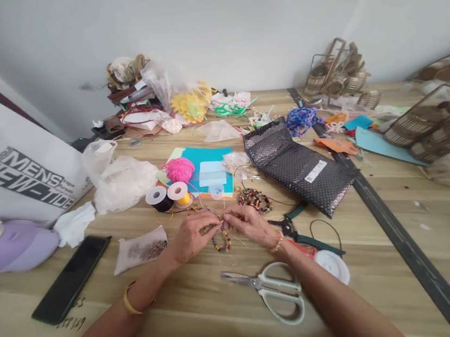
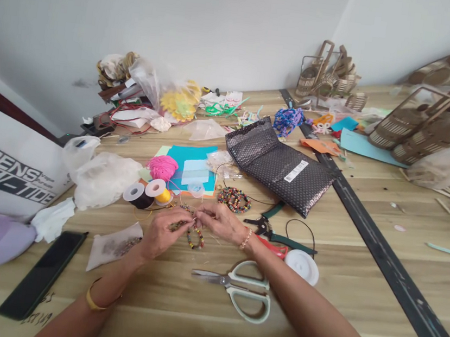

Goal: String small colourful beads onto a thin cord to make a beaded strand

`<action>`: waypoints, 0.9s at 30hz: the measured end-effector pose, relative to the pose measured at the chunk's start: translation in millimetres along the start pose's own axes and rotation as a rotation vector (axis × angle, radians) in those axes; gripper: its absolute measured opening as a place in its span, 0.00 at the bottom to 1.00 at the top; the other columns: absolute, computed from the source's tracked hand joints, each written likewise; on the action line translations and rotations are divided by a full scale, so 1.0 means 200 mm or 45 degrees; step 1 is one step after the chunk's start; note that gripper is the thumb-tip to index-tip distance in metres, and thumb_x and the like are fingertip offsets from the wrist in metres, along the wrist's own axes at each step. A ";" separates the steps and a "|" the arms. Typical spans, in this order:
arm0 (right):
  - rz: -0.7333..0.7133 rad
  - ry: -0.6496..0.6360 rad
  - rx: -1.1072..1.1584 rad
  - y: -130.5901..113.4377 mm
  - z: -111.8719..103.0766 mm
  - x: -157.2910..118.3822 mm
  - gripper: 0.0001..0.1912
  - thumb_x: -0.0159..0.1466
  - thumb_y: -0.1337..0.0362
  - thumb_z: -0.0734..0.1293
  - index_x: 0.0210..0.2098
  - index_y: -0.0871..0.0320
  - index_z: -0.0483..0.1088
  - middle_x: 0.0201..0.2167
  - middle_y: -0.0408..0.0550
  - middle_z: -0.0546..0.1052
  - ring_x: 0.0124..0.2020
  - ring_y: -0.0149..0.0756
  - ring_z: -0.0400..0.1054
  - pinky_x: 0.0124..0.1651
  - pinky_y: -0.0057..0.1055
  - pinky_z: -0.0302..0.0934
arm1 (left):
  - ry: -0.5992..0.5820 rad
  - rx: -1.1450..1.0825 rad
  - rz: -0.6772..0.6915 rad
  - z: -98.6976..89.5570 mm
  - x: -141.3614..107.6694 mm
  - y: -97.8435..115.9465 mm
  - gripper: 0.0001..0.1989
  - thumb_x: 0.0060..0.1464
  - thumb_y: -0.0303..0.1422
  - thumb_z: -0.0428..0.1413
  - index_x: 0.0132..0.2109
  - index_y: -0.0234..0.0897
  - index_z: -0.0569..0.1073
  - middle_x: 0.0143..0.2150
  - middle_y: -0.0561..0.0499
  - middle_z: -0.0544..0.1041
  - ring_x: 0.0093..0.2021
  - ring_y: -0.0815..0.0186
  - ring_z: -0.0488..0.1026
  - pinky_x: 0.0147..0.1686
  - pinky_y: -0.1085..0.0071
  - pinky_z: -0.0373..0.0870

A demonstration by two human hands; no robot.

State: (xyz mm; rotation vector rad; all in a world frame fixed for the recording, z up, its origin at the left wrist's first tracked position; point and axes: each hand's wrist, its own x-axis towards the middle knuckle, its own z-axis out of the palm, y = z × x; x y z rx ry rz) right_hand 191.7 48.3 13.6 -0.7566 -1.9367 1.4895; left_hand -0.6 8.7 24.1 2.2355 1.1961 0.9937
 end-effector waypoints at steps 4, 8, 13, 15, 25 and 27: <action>0.004 0.001 0.037 0.01 0.00 -0.01 0.09 0.61 0.66 0.63 0.39 0.63 0.71 0.29 0.45 0.75 0.30 0.30 0.66 0.31 0.24 0.58 | 0.114 0.075 0.151 0.01 -0.01 -0.02 0.06 0.56 0.25 0.55 0.33 0.36 0.76 0.32 0.46 0.81 0.34 0.64 0.77 0.39 0.69 0.73; -0.024 -0.006 0.028 0.02 0.00 -0.01 0.10 0.58 0.69 0.65 0.40 0.63 0.71 0.33 0.46 0.75 0.34 0.32 0.68 0.33 0.25 0.60 | 0.194 0.085 0.216 0.02 -0.01 -0.03 0.06 0.56 0.25 0.55 0.33 0.35 0.76 0.31 0.47 0.80 0.33 0.65 0.77 0.37 0.70 0.74; -0.002 -0.023 0.144 0.01 -0.02 0.00 0.14 0.66 0.57 0.60 0.39 0.62 0.70 0.33 0.48 0.74 0.31 0.31 0.67 0.30 0.24 0.60 | 0.213 0.102 0.257 0.02 -0.01 -0.03 0.05 0.56 0.25 0.56 0.34 0.36 0.77 0.31 0.48 0.81 0.33 0.65 0.78 0.38 0.69 0.75; 0.001 -0.023 0.190 0.01 -0.02 0.00 0.17 0.67 0.54 0.59 0.39 0.62 0.70 0.32 0.47 0.74 0.30 0.30 0.67 0.28 0.24 0.60 | 0.210 0.105 0.276 0.03 -0.01 -0.03 0.05 0.55 0.24 0.56 0.35 0.36 0.77 0.31 0.47 0.81 0.33 0.65 0.78 0.38 0.69 0.75; -0.049 0.024 0.231 0.04 0.02 0.01 0.12 0.63 0.57 0.66 0.35 0.62 0.70 0.28 0.43 0.72 0.28 0.28 0.64 0.32 0.25 0.58 | 0.191 0.109 0.318 0.03 -0.01 -0.04 0.05 0.56 0.24 0.56 0.35 0.35 0.77 0.32 0.46 0.80 0.34 0.65 0.77 0.38 0.69 0.75; -0.056 -0.002 0.284 0.03 0.01 0.01 0.12 0.62 0.57 0.67 0.34 0.62 0.70 0.28 0.43 0.73 0.29 0.29 0.65 0.33 0.26 0.60 | 0.189 0.112 0.322 0.03 -0.01 -0.04 0.05 0.57 0.24 0.56 0.35 0.35 0.76 0.31 0.47 0.79 0.33 0.65 0.76 0.38 0.69 0.75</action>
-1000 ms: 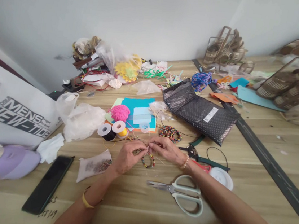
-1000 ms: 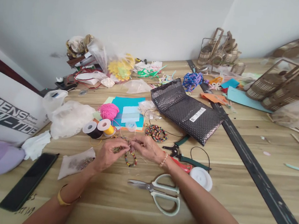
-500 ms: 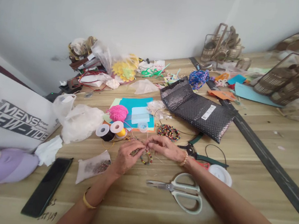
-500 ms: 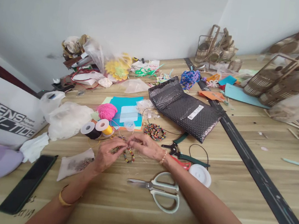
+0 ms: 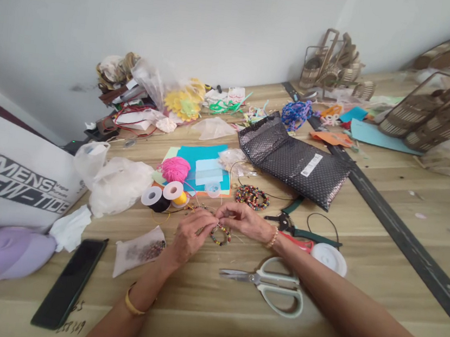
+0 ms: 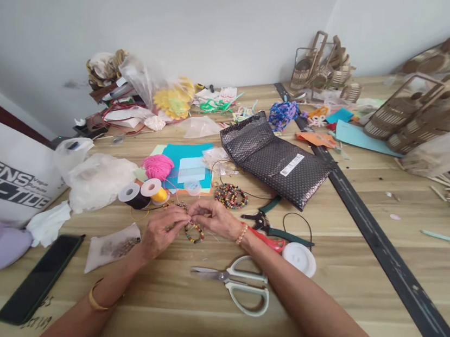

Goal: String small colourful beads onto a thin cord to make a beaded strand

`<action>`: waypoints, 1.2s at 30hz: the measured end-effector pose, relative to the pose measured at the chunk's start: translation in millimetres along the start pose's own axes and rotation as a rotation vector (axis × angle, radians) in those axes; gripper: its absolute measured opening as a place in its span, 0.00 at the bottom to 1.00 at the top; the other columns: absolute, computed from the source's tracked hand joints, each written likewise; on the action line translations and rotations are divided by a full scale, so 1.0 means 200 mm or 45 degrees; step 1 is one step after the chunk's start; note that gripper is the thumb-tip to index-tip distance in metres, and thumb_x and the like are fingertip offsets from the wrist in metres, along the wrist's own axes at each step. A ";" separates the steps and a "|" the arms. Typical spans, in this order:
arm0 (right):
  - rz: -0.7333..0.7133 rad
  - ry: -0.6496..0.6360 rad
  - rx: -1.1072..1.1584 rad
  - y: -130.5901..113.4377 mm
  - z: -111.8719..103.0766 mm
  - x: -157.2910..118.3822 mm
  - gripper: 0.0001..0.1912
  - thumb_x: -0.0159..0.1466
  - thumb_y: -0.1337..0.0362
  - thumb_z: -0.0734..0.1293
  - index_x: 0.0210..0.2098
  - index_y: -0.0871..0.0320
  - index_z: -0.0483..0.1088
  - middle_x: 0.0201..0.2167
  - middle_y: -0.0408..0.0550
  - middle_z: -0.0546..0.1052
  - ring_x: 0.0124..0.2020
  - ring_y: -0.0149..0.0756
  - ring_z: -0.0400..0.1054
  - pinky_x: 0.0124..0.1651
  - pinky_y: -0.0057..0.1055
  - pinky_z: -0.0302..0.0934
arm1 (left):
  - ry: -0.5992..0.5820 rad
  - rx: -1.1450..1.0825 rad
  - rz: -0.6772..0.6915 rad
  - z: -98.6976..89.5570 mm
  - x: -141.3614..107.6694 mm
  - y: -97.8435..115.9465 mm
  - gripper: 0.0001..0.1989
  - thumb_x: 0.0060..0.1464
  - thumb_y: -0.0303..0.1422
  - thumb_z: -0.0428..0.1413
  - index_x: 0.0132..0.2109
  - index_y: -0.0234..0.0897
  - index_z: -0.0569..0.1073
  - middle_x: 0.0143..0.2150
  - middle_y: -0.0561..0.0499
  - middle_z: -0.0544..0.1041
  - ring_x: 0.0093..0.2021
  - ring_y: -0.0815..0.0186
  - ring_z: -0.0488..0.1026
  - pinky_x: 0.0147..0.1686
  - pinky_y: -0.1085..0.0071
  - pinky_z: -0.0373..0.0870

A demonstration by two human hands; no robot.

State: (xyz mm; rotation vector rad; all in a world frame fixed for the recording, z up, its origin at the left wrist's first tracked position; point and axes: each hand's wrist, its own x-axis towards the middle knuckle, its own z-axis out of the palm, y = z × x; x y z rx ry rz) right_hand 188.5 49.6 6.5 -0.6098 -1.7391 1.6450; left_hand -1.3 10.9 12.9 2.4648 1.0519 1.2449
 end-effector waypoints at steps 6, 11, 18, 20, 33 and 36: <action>0.114 -0.064 0.159 0.01 -0.01 0.00 0.16 0.59 0.53 0.69 0.34 0.62 0.71 0.27 0.43 0.73 0.26 0.27 0.65 0.30 0.25 0.62 | 0.006 0.003 0.015 0.00 -0.01 -0.01 0.05 0.58 0.25 0.55 0.36 0.35 0.76 0.31 0.47 0.79 0.33 0.65 0.76 0.38 0.68 0.74; 0.109 -0.073 0.206 0.05 -0.01 0.01 0.18 0.57 0.51 0.71 0.34 0.62 0.71 0.27 0.42 0.73 0.26 0.28 0.65 0.30 0.25 0.64 | 0.003 -0.040 0.017 -0.01 0.01 0.00 0.05 0.58 0.26 0.54 0.35 0.35 0.75 0.30 0.47 0.78 0.33 0.66 0.75 0.36 0.70 0.74; 0.056 -0.030 0.141 0.04 -0.01 0.01 0.17 0.59 0.53 0.69 0.33 0.63 0.70 0.25 0.42 0.72 0.26 0.28 0.65 0.32 0.26 0.63 | 0.029 -0.083 -0.022 0.00 0.00 0.00 0.04 0.57 0.25 0.55 0.35 0.35 0.75 0.30 0.48 0.78 0.33 0.66 0.75 0.36 0.70 0.73; 0.039 -0.018 0.108 0.03 0.00 0.00 0.16 0.60 0.53 0.68 0.33 0.63 0.69 0.25 0.42 0.71 0.25 0.27 0.64 0.31 0.25 0.61 | 0.019 -0.090 -0.044 0.00 0.00 0.00 0.04 0.57 0.25 0.56 0.35 0.36 0.75 0.30 0.48 0.78 0.33 0.66 0.75 0.36 0.70 0.73; 0.053 -0.071 0.150 0.02 -0.01 0.01 0.17 0.61 0.52 0.68 0.34 0.62 0.69 0.25 0.41 0.71 0.24 0.26 0.63 0.28 0.24 0.59 | 0.014 -0.046 -0.063 0.00 -0.01 -0.01 0.05 0.57 0.26 0.55 0.35 0.37 0.75 0.31 0.48 0.79 0.34 0.65 0.76 0.39 0.69 0.74; 0.057 -0.054 0.156 0.03 -0.01 0.01 0.17 0.60 0.52 0.68 0.34 0.62 0.69 0.25 0.41 0.71 0.23 0.26 0.63 0.28 0.24 0.59 | 0.010 -0.051 -0.077 0.00 -0.02 -0.01 0.05 0.58 0.26 0.55 0.35 0.37 0.75 0.31 0.48 0.79 0.34 0.65 0.76 0.39 0.69 0.74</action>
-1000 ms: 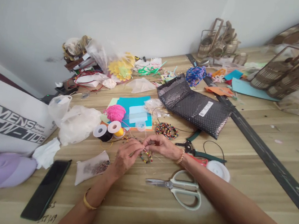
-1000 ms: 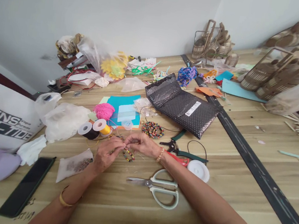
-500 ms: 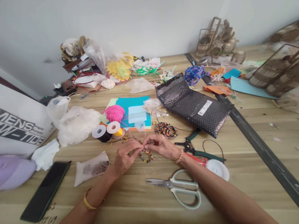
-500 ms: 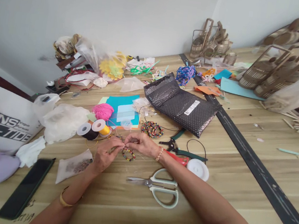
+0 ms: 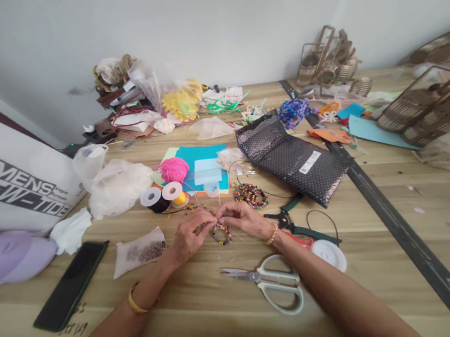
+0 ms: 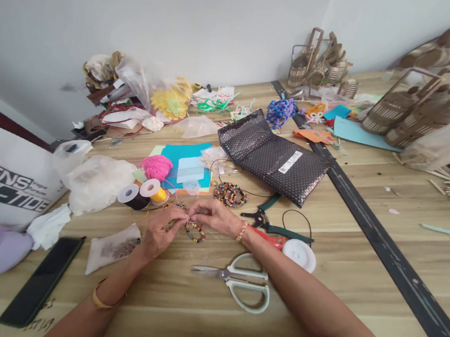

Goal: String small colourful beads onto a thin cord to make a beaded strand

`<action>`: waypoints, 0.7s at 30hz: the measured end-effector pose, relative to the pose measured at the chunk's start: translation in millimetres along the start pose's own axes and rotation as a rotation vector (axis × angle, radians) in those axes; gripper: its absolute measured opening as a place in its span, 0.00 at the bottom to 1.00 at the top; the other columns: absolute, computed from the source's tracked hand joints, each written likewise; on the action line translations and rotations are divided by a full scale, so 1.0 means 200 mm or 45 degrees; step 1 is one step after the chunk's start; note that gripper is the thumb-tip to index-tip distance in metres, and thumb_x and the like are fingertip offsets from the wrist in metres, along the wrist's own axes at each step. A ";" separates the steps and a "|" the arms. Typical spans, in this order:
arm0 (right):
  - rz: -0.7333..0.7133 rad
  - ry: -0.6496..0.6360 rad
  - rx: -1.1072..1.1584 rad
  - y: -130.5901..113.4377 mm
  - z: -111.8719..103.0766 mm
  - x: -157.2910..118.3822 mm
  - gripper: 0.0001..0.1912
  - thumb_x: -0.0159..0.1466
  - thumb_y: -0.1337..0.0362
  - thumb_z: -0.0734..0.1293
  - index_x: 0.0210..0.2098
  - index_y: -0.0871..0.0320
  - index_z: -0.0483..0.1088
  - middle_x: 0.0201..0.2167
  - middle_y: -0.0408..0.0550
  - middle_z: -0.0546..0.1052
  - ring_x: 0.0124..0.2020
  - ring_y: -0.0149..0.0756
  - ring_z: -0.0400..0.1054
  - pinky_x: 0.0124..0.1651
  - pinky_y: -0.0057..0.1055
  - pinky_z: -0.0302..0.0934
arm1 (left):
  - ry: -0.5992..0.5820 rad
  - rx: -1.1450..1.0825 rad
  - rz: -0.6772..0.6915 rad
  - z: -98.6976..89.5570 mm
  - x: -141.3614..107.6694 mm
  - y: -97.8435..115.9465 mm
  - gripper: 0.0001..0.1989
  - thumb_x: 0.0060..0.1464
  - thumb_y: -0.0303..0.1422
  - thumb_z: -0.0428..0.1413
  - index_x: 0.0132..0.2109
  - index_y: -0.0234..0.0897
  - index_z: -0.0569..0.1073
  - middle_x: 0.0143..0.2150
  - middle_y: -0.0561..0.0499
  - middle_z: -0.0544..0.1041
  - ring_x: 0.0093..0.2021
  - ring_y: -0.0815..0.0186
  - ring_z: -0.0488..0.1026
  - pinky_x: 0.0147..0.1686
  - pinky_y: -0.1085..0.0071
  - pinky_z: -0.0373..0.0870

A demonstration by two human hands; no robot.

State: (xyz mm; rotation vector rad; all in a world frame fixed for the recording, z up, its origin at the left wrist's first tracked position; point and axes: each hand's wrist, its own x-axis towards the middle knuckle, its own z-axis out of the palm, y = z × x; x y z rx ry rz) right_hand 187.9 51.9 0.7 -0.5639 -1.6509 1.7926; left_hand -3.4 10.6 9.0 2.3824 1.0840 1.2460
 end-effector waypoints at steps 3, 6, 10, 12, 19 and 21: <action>0.003 -0.005 0.009 -0.01 0.00 0.00 0.18 0.60 0.51 0.68 0.33 0.62 0.69 0.24 0.41 0.71 0.24 0.27 0.64 0.28 0.24 0.60 | 0.005 -0.002 -0.009 0.00 0.00 0.00 0.04 0.58 0.26 0.55 0.35 0.37 0.74 0.31 0.48 0.79 0.35 0.65 0.76 0.39 0.69 0.74; 0.014 -0.022 0.017 -0.02 0.00 0.00 0.18 0.61 0.51 0.68 0.33 0.63 0.69 0.24 0.41 0.71 0.24 0.27 0.65 0.29 0.25 0.61 | 0.010 -0.012 0.000 0.00 0.00 0.01 0.04 0.57 0.26 0.55 0.35 0.36 0.74 0.31 0.48 0.78 0.34 0.66 0.75 0.38 0.70 0.73; 0.028 -0.041 0.013 -0.03 0.00 -0.01 0.18 0.61 0.52 0.68 0.34 0.64 0.70 0.25 0.42 0.72 0.23 0.26 0.65 0.29 0.25 0.61 | 0.006 -0.026 -0.030 0.00 0.00 0.01 0.04 0.57 0.26 0.55 0.34 0.37 0.74 0.31 0.48 0.78 0.34 0.66 0.75 0.37 0.70 0.72; 0.020 -0.035 0.001 -0.02 -0.01 0.00 0.18 0.61 0.52 0.68 0.33 0.63 0.70 0.25 0.41 0.72 0.24 0.26 0.65 0.29 0.24 0.60 | 0.001 -0.021 -0.048 0.00 0.00 0.01 0.04 0.57 0.27 0.55 0.34 0.37 0.74 0.31 0.49 0.78 0.34 0.66 0.75 0.37 0.70 0.72; 0.019 -0.026 0.041 -0.01 0.00 0.00 0.19 0.59 0.50 0.69 0.33 0.62 0.69 0.25 0.42 0.72 0.25 0.29 0.67 0.31 0.27 0.64 | 0.000 -0.022 -0.105 -0.01 0.01 0.03 0.05 0.58 0.29 0.55 0.33 0.37 0.74 0.29 0.50 0.78 0.31 0.67 0.75 0.35 0.72 0.72; -0.004 0.002 0.004 -0.01 0.01 0.00 0.18 0.60 0.51 0.69 0.32 0.62 0.68 0.24 0.41 0.71 0.25 0.28 0.65 0.31 0.26 0.62 | -0.007 -0.030 -0.140 -0.01 0.01 0.03 0.06 0.58 0.30 0.55 0.33 0.37 0.74 0.30 0.50 0.78 0.31 0.67 0.75 0.35 0.72 0.72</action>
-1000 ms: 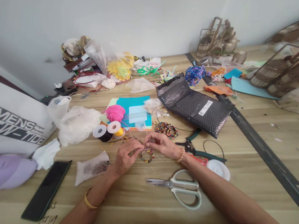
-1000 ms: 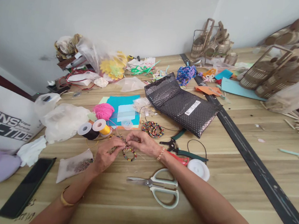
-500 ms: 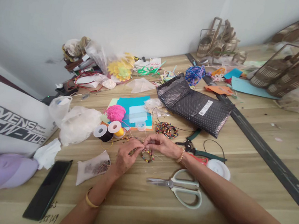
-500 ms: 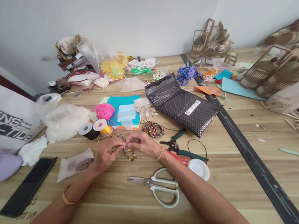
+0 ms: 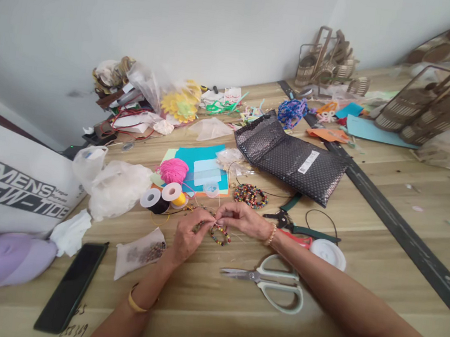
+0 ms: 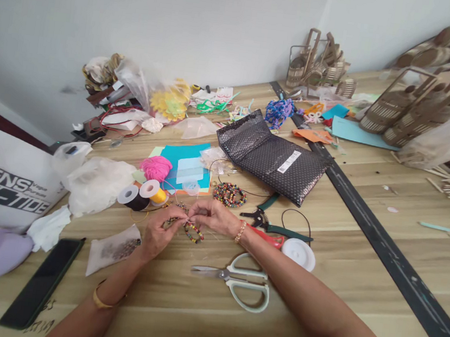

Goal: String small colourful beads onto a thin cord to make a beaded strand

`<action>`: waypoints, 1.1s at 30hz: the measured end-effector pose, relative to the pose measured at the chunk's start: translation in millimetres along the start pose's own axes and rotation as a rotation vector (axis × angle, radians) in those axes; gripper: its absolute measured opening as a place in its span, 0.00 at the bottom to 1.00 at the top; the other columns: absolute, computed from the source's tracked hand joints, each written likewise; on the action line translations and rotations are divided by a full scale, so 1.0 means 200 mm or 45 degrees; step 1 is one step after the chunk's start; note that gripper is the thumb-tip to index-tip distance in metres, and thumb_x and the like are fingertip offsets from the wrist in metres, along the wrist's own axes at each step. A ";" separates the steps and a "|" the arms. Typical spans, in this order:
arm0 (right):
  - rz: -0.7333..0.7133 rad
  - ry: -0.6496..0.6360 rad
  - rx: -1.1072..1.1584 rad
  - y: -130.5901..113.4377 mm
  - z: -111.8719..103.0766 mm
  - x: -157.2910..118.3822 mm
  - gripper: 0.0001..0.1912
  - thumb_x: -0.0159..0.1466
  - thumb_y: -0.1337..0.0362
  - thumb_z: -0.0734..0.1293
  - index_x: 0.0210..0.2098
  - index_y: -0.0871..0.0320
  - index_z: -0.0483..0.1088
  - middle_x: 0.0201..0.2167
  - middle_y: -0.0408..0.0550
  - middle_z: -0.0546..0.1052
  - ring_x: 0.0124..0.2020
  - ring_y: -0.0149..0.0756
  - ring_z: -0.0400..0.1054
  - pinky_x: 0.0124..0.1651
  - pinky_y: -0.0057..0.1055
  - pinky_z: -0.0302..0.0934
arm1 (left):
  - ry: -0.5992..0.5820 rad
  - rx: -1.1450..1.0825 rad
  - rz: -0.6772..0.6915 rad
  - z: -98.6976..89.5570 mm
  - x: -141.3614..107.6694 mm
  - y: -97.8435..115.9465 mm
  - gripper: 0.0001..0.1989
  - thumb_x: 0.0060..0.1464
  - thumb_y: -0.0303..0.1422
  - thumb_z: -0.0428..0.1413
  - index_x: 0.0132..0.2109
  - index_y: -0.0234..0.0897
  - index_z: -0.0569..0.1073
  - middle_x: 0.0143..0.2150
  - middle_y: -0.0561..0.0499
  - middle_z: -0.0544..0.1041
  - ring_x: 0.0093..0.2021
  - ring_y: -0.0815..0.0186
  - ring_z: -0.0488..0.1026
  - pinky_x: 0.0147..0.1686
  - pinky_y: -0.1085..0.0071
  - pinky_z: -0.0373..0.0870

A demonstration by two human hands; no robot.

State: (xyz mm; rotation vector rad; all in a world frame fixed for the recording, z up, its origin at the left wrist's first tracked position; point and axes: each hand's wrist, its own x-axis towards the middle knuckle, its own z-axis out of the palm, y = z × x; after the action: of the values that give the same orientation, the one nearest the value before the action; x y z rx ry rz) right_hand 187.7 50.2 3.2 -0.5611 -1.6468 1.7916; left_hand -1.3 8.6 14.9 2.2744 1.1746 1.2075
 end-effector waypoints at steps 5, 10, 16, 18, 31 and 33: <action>-0.052 0.068 -0.272 -0.01 0.02 -0.01 0.11 0.63 0.59 0.65 0.34 0.62 0.68 0.24 0.41 0.69 0.24 0.26 0.60 0.27 0.23 0.57 | -0.004 -0.038 -0.050 0.00 0.00 -0.01 0.04 0.57 0.29 0.56 0.33 0.36 0.73 0.30 0.51 0.78 0.32 0.68 0.75 0.35 0.73 0.72; -0.153 0.152 -0.521 -0.02 0.03 -0.02 0.05 0.63 0.64 0.63 0.34 0.61 0.66 0.25 0.42 0.69 0.25 0.28 0.62 0.26 0.23 0.58 | -0.031 -0.052 -0.095 0.00 0.00 -0.01 0.04 0.57 0.30 0.56 0.33 0.37 0.74 0.30 0.51 0.78 0.32 0.67 0.75 0.36 0.72 0.72; -0.112 0.213 -0.438 -0.02 0.04 -0.01 0.04 0.59 0.66 0.64 0.30 0.60 0.66 0.32 0.46 0.74 0.25 0.26 0.64 0.25 0.22 0.60 | -0.057 -0.105 -0.136 0.00 0.00 0.00 0.05 0.57 0.31 0.56 0.33 0.36 0.73 0.30 0.50 0.78 0.32 0.66 0.75 0.36 0.71 0.72; -0.092 0.260 -0.375 -0.01 0.04 -0.01 0.04 0.58 0.66 0.65 0.29 0.60 0.66 0.32 0.46 0.74 0.25 0.26 0.64 0.24 0.21 0.58 | -0.062 -0.128 -0.123 0.00 0.00 0.01 0.05 0.57 0.30 0.56 0.33 0.36 0.72 0.30 0.50 0.77 0.33 0.66 0.75 0.36 0.71 0.71; -0.003 0.385 -0.368 0.03 0.02 0.00 0.02 0.54 0.70 0.64 0.27 0.60 0.65 0.21 0.40 0.69 0.23 0.27 0.61 0.25 0.23 0.54 | 0.019 -0.056 0.042 0.01 0.00 0.03 0.05 0.54 0.24 0.55 0.31 0.36 0.69 0.34 0.47 0.76 0.37 0.64 0.75 0.41 0.67 0.72; -0.022 0.380 -0.390 0.03 0.02 0.01 0.02 0.54 0.70 0.65 0.28 0.60 0.65 0.22 0.40 0.68 0.23 0.27 0.61 0.26 0.23 0.54 | 0.007 -0.118 -0.001 0.02 -0.01 0.01 0.05 0.54 0.23 0.55 0.32 0.36 0.69 0.36 0.46 0.78 0.39 0.64 0.75 0.43 0.65 0.72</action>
State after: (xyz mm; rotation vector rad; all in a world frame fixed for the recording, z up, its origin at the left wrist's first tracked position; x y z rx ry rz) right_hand 183.7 48.7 -2.3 -0.9000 -1.7136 1.3709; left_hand 1.9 5.2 13.1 2.2041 1.0983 1.2417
